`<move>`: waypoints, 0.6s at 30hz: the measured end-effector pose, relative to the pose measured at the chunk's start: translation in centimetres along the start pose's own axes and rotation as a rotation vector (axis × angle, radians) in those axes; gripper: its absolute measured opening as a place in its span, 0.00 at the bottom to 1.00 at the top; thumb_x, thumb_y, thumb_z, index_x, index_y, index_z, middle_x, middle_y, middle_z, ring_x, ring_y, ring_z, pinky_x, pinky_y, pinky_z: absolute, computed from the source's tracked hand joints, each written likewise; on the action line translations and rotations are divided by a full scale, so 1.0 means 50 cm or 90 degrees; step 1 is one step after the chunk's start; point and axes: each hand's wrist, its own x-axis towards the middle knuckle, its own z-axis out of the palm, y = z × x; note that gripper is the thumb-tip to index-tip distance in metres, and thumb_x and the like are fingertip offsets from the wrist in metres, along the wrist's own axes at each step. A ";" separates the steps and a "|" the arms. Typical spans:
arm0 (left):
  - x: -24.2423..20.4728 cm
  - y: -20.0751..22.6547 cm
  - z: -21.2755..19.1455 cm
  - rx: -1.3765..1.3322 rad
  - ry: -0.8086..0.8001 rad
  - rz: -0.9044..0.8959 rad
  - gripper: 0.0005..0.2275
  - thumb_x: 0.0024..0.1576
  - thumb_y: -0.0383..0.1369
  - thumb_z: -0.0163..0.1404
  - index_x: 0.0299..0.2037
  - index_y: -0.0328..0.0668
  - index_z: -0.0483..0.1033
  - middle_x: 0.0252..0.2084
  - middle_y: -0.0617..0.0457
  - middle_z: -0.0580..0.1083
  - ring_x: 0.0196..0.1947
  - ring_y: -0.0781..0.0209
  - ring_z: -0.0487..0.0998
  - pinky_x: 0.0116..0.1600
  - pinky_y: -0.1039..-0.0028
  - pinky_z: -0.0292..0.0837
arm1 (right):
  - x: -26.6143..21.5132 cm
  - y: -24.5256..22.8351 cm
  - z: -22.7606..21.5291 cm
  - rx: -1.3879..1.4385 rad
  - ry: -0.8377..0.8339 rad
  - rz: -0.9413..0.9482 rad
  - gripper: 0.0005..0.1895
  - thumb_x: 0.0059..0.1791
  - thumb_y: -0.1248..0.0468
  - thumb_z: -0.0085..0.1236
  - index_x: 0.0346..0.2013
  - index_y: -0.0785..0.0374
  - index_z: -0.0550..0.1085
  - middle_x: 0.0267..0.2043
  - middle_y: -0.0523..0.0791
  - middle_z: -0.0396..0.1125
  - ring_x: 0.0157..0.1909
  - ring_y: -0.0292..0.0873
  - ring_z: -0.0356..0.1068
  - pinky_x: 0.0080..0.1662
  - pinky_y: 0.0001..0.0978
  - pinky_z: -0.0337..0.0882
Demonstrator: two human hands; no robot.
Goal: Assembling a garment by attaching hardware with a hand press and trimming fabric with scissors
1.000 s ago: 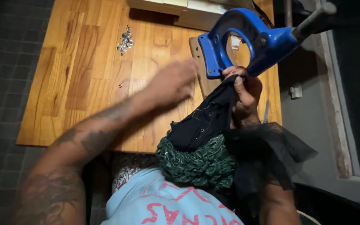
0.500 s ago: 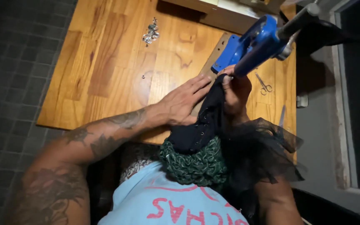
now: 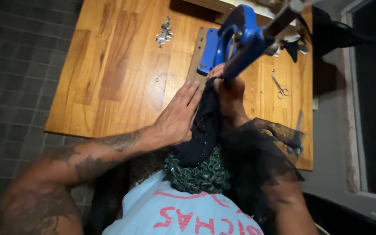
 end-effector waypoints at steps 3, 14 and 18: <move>-0.023 0.007 -0.027 0.015 -0.001 -0.062 0.52 0.28 0.29 0.53 0.72 0.20 0.51 0.75 0.26 0.48 0.76 0.24 0.44 0.78 0.49 0.45 | 0.024 -0.014 0.049 0.165 -0.037 0.000 0.05 0.53 0.72 0.55 0.39 0.73 0.70 0.35 0.56 0.63 0.37 0.55 0.68 0.44 0.44 0.67; -0.018 -0.039 -0.048 0.077 0.003 -0.140 0.53 0.30 0.28 0.62 0.72 0.23 0.51 0.77 0.30 0.46 0.78 0.31 0.41 0.79 0.53 0.43 | 0.071 0.030 0.091 0.203 -0.069 0.009 0.04 0.54 0.73 0.52 0.40 0.74 0.70 0.36 0.55 0.63 0.38 0.52 0.67 0.45 0.42 0.67; -0.006 -0.089 0.006 0.062 0.045 -0.158 0.43 0.48 0.37 0.57 0.73 0.24 0.52 0.78 0.31 0.47 0.78 0.30 0.42 0.79 0.51 0.43 | 0.096 0.030 0.093 0.175 -0.072 -0.004 0.05 0.55 0.71 0.51 0.39 0.74 0.70 0.37 0.55 0.64 0.39 0.51 0.67 0.45 0.43 0.68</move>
